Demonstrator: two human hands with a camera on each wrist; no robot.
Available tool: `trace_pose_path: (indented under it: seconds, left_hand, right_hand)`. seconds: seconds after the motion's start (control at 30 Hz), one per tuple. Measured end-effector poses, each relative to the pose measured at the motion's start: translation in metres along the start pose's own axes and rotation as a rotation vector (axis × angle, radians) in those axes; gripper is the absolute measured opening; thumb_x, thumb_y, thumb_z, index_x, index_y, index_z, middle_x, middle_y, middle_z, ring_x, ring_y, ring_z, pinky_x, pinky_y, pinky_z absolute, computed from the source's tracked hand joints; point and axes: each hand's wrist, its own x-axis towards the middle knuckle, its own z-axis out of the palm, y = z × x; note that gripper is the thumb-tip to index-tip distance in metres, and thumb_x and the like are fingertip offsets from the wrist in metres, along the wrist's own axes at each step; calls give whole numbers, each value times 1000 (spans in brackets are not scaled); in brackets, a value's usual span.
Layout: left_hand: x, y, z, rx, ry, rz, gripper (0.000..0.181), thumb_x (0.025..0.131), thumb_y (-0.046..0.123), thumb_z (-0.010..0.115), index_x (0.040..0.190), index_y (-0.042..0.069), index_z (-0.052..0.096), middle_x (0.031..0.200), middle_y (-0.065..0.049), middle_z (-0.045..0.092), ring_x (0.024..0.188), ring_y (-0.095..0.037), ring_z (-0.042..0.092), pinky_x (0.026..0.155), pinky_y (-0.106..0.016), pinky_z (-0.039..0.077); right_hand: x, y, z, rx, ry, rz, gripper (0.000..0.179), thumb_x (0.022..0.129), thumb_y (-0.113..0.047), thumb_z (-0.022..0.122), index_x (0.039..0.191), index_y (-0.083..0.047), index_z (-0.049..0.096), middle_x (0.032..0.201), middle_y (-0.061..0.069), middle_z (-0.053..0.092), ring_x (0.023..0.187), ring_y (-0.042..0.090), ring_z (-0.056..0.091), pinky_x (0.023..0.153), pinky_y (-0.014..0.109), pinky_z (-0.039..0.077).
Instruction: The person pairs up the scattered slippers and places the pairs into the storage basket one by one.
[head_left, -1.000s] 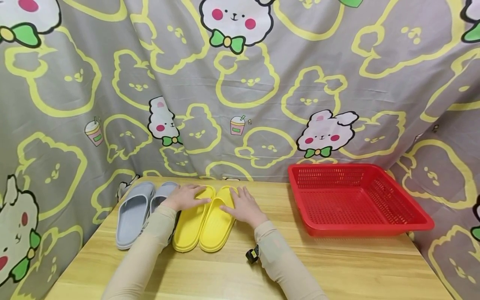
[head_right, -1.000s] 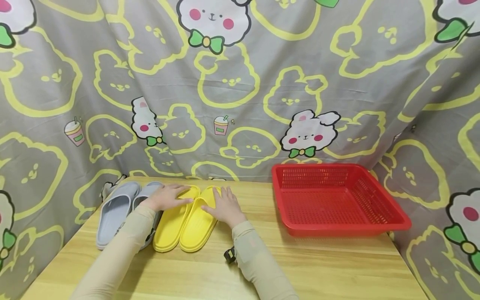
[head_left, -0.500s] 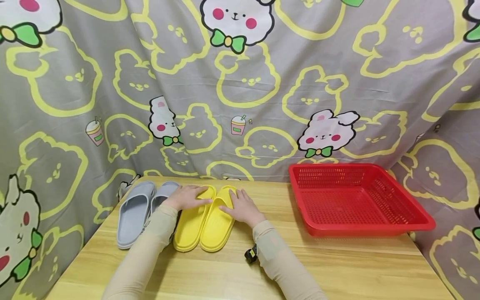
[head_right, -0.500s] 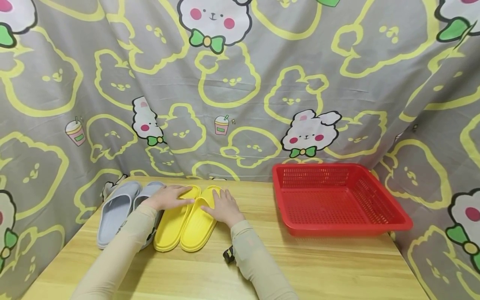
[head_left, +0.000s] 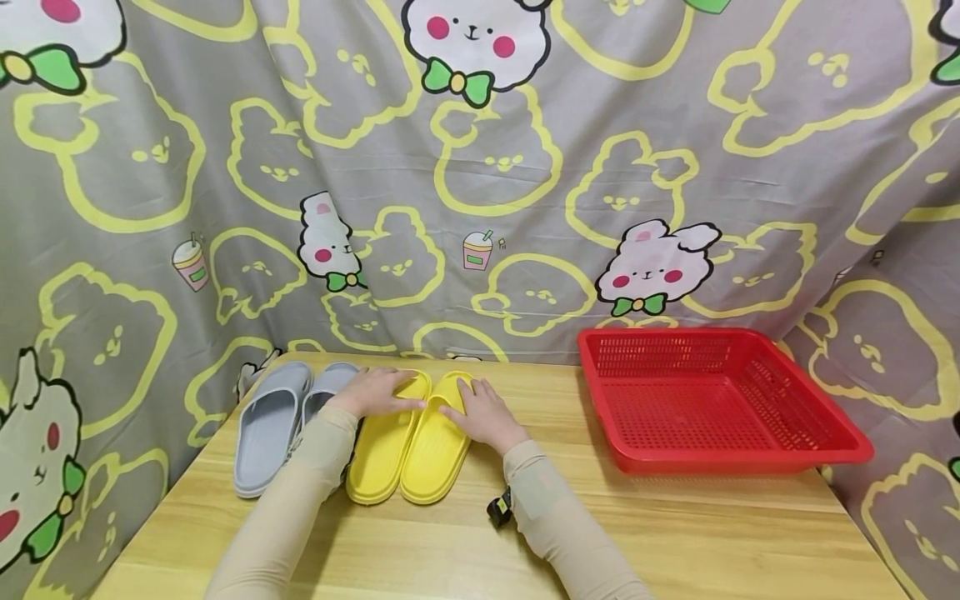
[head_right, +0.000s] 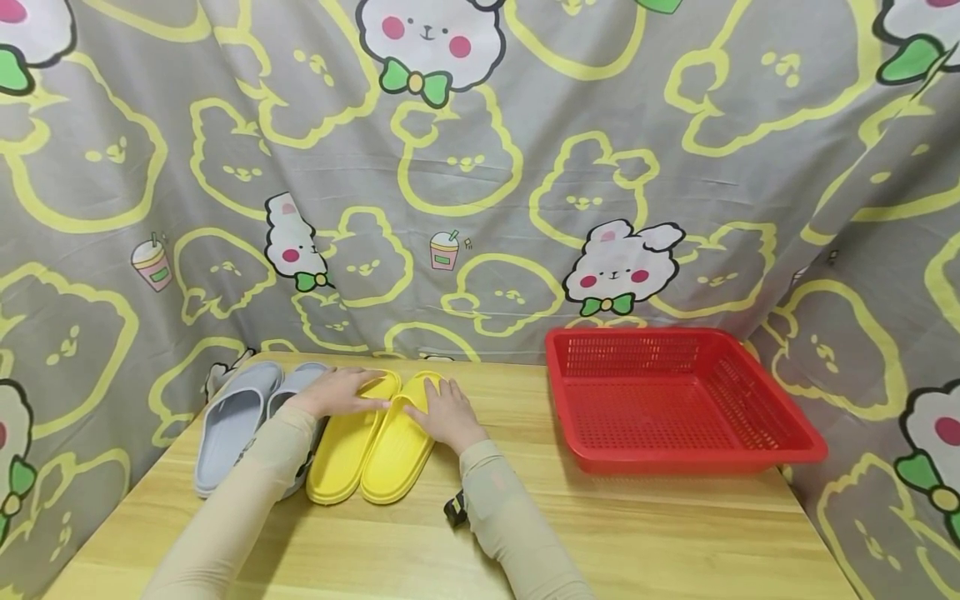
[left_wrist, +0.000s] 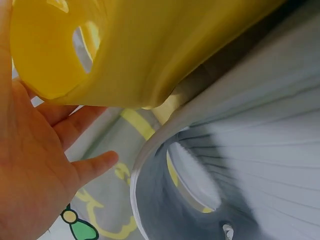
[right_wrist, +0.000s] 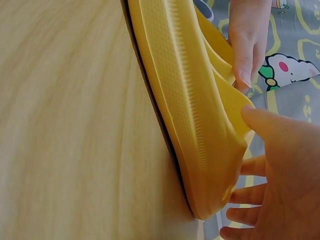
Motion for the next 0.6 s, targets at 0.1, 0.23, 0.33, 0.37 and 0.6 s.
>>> trace_pose_path:
  seconds: [0.1, 0.23, 0.33, 0.37, 0.6]
  left_hand:
    - [0, 0, -1, 10, 3, 3, 83, 83, 73, 53, 142, 14, 50, 138, -17, 58, 127, -39, 53, 105, -71, 30]
    - [-3, 1, -4, 14, 4, 4, 82, 83, 70, 58, 141, 12, 52, 136, -18, 59, 125, -40, 55, 104, -70, 32]
    - [-5, 1, -7, 11, -2, 6, 81, 82, 68, 61, 140, 12, 52, 135, -19, 59, 124, -41, 55, 103, -69, 34]
    - [-5, 1, -8, 9, -5, 7, 81, 81, 68, 62, 140, 13, 52, 135, -19, 59, 123, -41, 56, 103, -68, 35]
    - [-4, -5, -8, -49, -51, 18, 85, 78, 65, 67, 141, 11, 51, 140, -15, 56, 126, -39, 54, 103, -59, 41]
  right_hand:
    - [1, 1, 1, -2, 15, -3, 73, 99, -56, 41, 151, -6, 32, 153, 25, 35, 145, 44, 27, 117, 53, 28]
    - [2, 1, 2, -6, 38, -18, 71, 99, -54, 43, 150, -6, 35, 148, 24, 40, 141, 41, 35, 115, 51, 34]
    - [3, 2, 3, -2, 50, -28, 69, 99, -52, 45, 150, -6, 36, 145, 25, 43, 137, 39, 41, 112, 49, 37]
    - [3, 2, 3, 1, 55, -32, 68, 99, -51, 46, 149, -6, 36, 144, 25, 44, 135, 39, 43, 111, 49, 38]
    - [4, 3, 3, 14, 61, -35, 70, 99, -51, 47, 149, -5, 36, 144, 26, 44, 134, 40, 44, 111, 50, 38]
